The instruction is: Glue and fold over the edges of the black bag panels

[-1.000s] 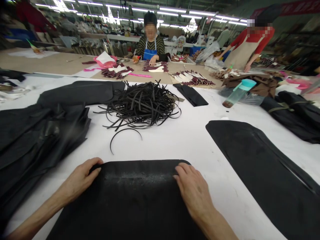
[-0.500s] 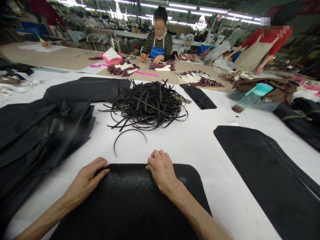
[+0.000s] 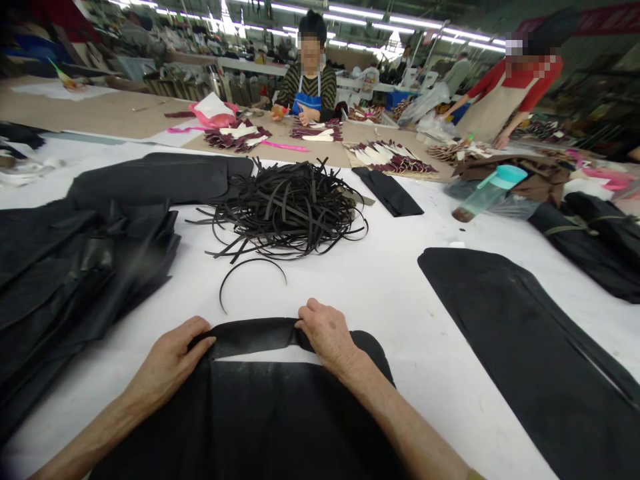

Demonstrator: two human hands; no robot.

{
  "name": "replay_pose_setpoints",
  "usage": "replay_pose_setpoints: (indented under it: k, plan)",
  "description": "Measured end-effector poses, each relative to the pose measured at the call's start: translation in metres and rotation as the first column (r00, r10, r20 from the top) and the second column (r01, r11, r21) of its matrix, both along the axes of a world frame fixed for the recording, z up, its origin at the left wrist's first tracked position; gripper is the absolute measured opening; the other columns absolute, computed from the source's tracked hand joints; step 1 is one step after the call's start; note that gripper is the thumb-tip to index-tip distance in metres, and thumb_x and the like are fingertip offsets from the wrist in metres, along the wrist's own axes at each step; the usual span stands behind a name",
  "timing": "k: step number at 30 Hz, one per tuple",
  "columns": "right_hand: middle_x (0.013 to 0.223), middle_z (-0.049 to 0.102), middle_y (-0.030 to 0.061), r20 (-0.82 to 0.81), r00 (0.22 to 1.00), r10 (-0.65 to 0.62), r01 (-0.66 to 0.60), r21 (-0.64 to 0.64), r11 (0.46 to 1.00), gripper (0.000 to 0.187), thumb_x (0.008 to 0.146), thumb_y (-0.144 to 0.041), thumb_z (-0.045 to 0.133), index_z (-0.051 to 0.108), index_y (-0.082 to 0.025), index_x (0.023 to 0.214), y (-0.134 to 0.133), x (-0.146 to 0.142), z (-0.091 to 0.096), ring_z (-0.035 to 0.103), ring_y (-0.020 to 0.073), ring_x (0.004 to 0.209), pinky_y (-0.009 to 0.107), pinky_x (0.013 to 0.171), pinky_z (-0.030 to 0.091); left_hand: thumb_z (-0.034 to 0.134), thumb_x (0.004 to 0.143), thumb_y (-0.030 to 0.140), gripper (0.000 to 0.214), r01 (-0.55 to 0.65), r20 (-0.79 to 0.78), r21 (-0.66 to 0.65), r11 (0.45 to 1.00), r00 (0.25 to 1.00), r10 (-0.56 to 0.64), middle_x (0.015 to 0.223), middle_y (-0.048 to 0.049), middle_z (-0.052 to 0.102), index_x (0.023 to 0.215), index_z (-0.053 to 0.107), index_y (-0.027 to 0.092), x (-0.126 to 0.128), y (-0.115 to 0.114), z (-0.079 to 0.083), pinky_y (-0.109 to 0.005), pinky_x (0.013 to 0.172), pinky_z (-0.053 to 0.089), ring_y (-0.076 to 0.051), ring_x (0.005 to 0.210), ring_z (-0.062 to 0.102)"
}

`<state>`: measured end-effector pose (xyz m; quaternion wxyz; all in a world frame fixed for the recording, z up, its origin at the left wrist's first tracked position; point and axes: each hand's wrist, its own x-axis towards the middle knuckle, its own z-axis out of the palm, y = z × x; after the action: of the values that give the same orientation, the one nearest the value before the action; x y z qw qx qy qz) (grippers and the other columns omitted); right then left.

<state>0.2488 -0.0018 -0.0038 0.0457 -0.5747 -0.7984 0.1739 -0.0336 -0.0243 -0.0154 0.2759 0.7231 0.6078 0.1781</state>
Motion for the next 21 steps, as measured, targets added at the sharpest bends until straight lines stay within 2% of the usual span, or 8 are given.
replay_pose_setpoints:
  k: [4, 7, 11, 13, 15, 16, 18, 21]
  plan:
    - [0.085, 0.061, 0.0001, -0.047, 0.994, -0.103, 0.098, -0.101, 0.990, 0.014, 0.089, -0.034, 0.052, 0.058, -0.022, 0.085, -0.013, 0.041, 0.006, 0.056, 0.0154, 0.079, 0.026, 0.071, 0.036, 0.038, 0.084, 0.043, 0.026, -0.034, 0.077, -0.135, 0.990, 0.996, 0.044, 0.072, 0.0014, 0.058, 0.076, 0.052, 0.023, -0.004, 0.006, 0.007, -0.028, 0.067, 0.043, -0.019, 0.072, 0.056]
    - [0.079, 0.063, -0.0005, -0.053, 0.971, -0.233, 0.220, -0.178, 0.959, 0.012, 0.080, -0.035, 0.060, 0.060, -0.023, 0.083, -0.024, 0.076, 0.013, 0.056, 0.0171, 0.076, 0.027, 0.068, 0.036, 0.041, 0.081, 0.052, 0.033, -0.080, 0.136, -0.206, 0.975, 0.985, 0.110, 0.070, 0.0020, 0.061, 0.080, 0.056, 0.023, -0.011, 0.010, 0.009, -0.027, 0.067, 0.045, -0.019, 0.072, 0.058]
    - [0.075, 0.064, 0.0004, -0.073, 0.894, -0.441, 0.415, -0.233, 0.879, 0.014, 0.074, -0.034, 0.062, 0.061, -0.022, 0.082, -0.044, 0.108, 0.013, 0.057, 0.0187, 0.072, 0.027, 0.061, 0.036, 0.059, 0.063, 0.061, 0.051, -0.220, 0.190, -0.314, 0.924, 0.939, 0.288, 0.085, -0.0004, 0.069, 0.096, 0.059, 0.023, -0.033, 0.008, 0.006, -0.028, 0.071, 0.050, -0.023, 0.083, 0.064]
    - [0.075, 0.065, 0.0006, -0.120, 0.848, -0.515, 0.471, -0.271, 0.839, 0.017, 0.075, -0.035, 0.059, 0.061, -0.021, 0.082, -0.054, 0.114, 0.008, 0.059, 0.0182, 0.070, 0.026, 0.058, 0.037, 0.069, 0.049, 0.061, 0.060, -0.293, 0.190, -0.417, 0.860, 0.897, 0.398, 0.087, -0.0011, 0.070, 0.095, 0.060, 0.023, -0.048, 0.003, 0.001, -0.028, 0.073, 0.053, -0.026, 0.088, 0.064]
    - [0.074, 0.066, 0.0002, -0.176, 0.810, -0.559, 0.492, -0.314, 0.812, 0.019, 0.077, -0.037, 0.056, 0.062, -0.020, 0.084, -0.063, 0.115, 0.002, 0.060, 0.0173, 0.069, 0.024, 0.056, 0.039, 0.075, 0.040, 0.060, 0.062, -0.277, 0.210, -0.542, 0.794, 0.870, 0.447, 0.084, -0.0005, 0.071, 0.089, 0.062, 0.023, -0.060, -0.003, -0.006, -0.030, 0.076, 0.054, -0.028, 0.090, 0.065]
    - [0.074, 0.067, 0.0001, -0.197, 0.794, -0.574, 0.498, -0.328, 0.802, 0.021, 0.078, -0.037, 0.054, 0.062, -0.019, 0.084, -0.066, 0.113, 0.000, 0.061, 0.0170, 0.068, 0.024, 0.056, 0.040, 0.075, 0.040, 0.060, 0.062, -0.245, 0.218, -0.589, 0.770, 0.869, 0.444, 0.083, 0.0000, 0.072, 0.088, 0.063, 0.023, -0.063, -0.006, -0.009, -0.030, 0.077, 0.055, -0.028, 0.089, 0.065]
    - [0.072, 0.067, 0.0000, -0.219, 0.769, -0.600, 0.520, -0.331, 0.787, 0.021, 0.079, -0.037, 0.052, 0.064, -0.019, 0.083, -0.070, 0.109, -0.004, 0.061, 0.0172, 0.067, 0.024, 0.056, 0.041, 0.073, 0.045, 0.062, 0.057, -0.206, 0.225, -0.617, 0.759, 0.879, 0.421, 0.080, 0.0015, 0.072, 0.086, 0.063, 0.023, -0.064, -0.012, -0.012, -0.032, 0.076, 0.056, -0.028, 0.085, 0.067]
    - [0.075, 0.066, 0.0016, -0.212, 0.739, -0.639, 0.590, -0.253, 0.766, 0.021, 0.080, -0.036, 0.051, 0.063, -0.020, 0.077, -0.071, 0.104, -0.004, 0.061, 0.0198, 0.074, 0.028, 0.064, 0.041, 0.069, 0.054, 0.061, 0.048, -0.231, 0.244, -0.556, 0.798, 0.872, 0.423, 0.076, 0.0055, 0.072, 0.085, 0.061, 0.026, -0.051, -0.016, -0.008, -0.033, 0.071, 0.057, -0.028, 0.084, 0.067]
